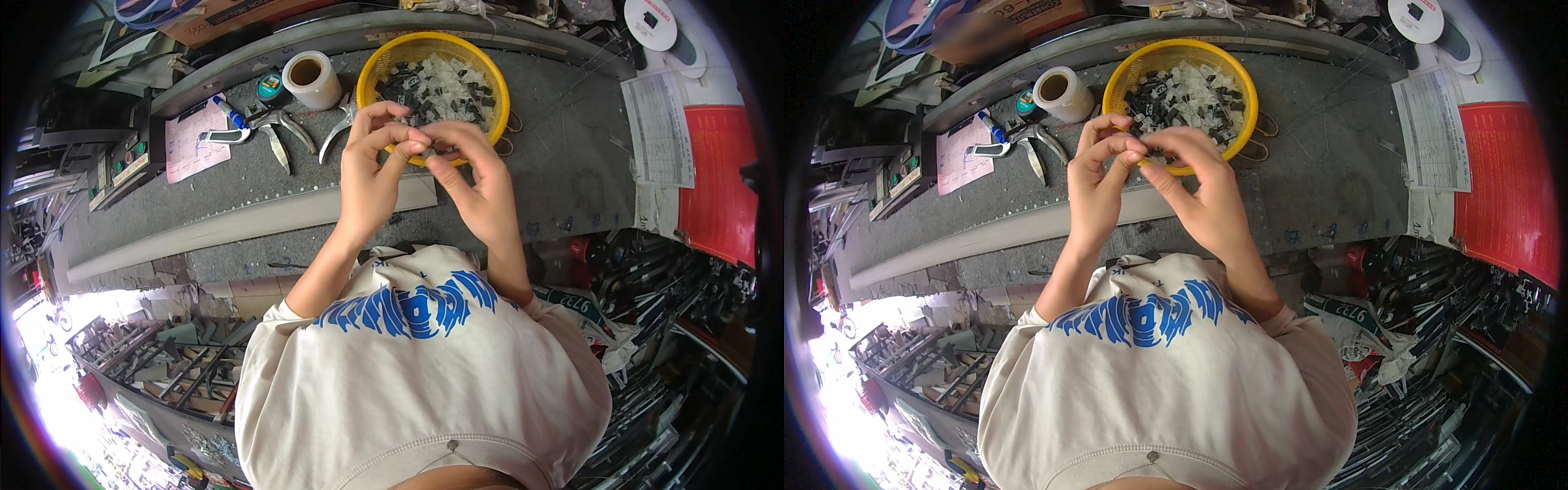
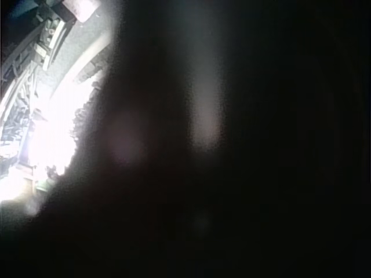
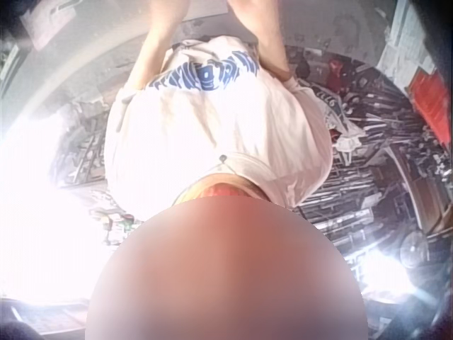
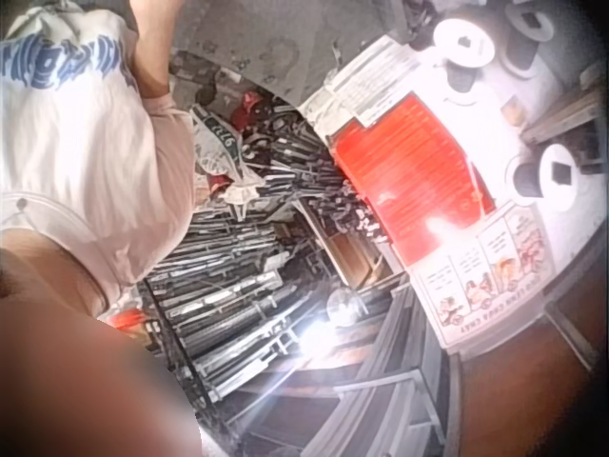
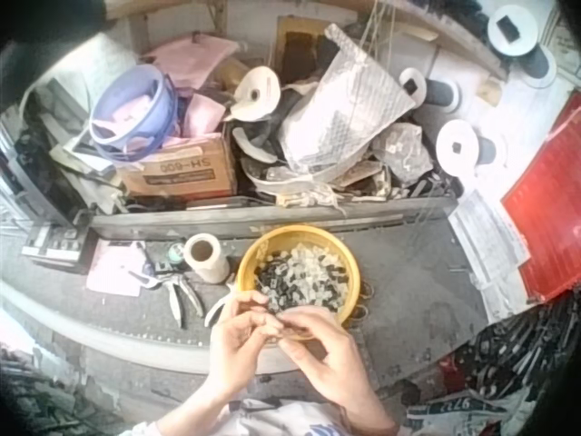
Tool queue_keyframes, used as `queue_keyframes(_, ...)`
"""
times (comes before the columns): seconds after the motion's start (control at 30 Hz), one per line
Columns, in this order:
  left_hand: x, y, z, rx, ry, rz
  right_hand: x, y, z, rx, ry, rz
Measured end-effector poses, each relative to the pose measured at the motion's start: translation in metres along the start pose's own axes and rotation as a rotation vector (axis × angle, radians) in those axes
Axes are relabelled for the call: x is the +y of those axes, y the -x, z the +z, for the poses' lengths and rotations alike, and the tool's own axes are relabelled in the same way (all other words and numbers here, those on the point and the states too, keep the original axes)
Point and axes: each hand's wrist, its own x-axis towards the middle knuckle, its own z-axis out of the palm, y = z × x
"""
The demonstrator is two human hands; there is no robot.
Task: The person assembles a long metal profile by inserting small black plastic clips into pre-drilled holes along its length. They pick clips from a yellow basket, align them with the holes, and press them into place one by one.
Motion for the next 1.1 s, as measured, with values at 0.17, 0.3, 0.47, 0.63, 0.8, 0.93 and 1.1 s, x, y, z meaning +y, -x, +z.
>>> queue_keyframes(0.17, 0.008, -0.001, -0.002, 0.057, 0.292, -0.078, 0.001, 0.002, -0.003, -0.172, -0.246, 0.182)
queue_keyframes(0.3, 0.014, 0.005, 0.005, -0.206, 0.328, -0.31, -0.005, 0.005, -0.006, -0.148, -0.466, 0.216)
queue_keyframes(0.47, 0.021, 0.013, -0.001, -0.19, 0.41, -0.207, -0.009, -0.004, -0.018, -0.16, 0.018, -0.108)
queue_keyframes(0.63, 0.018, 0.001, -0.014, -0.131, 0.172, 0.111, -0.004, 0.002, -0.014, -0.199, -0.134, 0.016)
queue_keyframes(0.8, 0.028, -0.005, -0.024, -0.103, -0.433, 0.66, 0.008, 0.013, -0.01, -0.255, -0.766, 0.591)
queue_keyframes(0.93, 0.034, -0.01, -0.038, -0.135, -0.693, 0.834, 0.012, 0.015, -0.012, -0.466, -0.916, 0.731)
queue_keyframes(1.1, 0.032, -0.005, -0.048, -0.092, -0.78, 0.947, 0.004, 0.01, -0.006, -0.347, -0.748, 0.713)
